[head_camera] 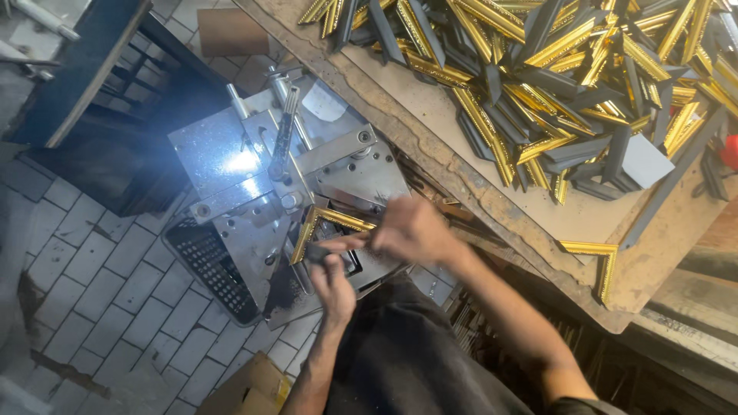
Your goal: The person picks ornate gold frame corner pieces from a pile on the workbench and places two mitered corners into a frame joining machine, aligning them against the fence. They operate the machine to fasten the corners together, then place the joined frame into a basket and repeat the cycle with new corners.
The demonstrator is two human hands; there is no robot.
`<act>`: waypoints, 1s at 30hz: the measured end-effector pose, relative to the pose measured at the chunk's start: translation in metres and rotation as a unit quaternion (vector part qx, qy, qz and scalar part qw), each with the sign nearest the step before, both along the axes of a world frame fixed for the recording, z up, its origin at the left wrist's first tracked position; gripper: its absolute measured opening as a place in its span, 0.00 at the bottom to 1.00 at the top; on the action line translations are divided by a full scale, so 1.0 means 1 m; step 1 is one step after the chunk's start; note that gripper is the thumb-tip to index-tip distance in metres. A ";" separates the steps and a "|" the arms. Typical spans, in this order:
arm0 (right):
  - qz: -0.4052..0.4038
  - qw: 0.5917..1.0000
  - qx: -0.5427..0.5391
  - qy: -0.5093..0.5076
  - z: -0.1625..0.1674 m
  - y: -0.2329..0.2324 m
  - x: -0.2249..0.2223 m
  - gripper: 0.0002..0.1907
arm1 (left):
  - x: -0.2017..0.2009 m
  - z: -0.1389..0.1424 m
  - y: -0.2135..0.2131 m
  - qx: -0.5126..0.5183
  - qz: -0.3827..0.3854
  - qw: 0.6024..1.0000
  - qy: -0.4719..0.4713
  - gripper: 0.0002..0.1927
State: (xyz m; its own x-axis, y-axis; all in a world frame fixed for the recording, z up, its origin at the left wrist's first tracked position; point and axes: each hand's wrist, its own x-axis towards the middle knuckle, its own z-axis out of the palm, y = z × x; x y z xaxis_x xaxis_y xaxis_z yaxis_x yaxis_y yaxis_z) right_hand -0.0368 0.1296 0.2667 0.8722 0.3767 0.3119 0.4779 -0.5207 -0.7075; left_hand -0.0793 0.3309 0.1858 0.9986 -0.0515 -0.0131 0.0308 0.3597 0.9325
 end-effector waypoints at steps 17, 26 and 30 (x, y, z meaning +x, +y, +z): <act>-0.357 0.914 -0.137 -0.137 0.052 -0.053 0.203 0.23 | -0.063 -0.038 0.074 0.236 0.048 0.970 0.022 0.19; -0.075 0.958 0.216 -0.172 -0.008 0.036 -0.015 0.14 | -0.054 -0.015 0.100 0.395 0.039 0.914 -0.086 0.19; -0.095 0.978 0.047 -0.179 -0.069 0.078 -0.005 0.13 | -0.038 0.020 0.113 0.497 0.056 0.855 -0.137 0.19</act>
State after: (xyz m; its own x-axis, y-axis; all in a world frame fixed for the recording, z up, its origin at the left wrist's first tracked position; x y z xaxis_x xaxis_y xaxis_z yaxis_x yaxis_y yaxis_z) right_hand -0.0415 0.2072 0.1976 0.7520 0.1732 0.6359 0.6045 -0.5659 -0.5607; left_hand -0.1176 0.4436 0.2055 0.9693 -0.0543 0.2399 -0.2199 -0.6286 0.7460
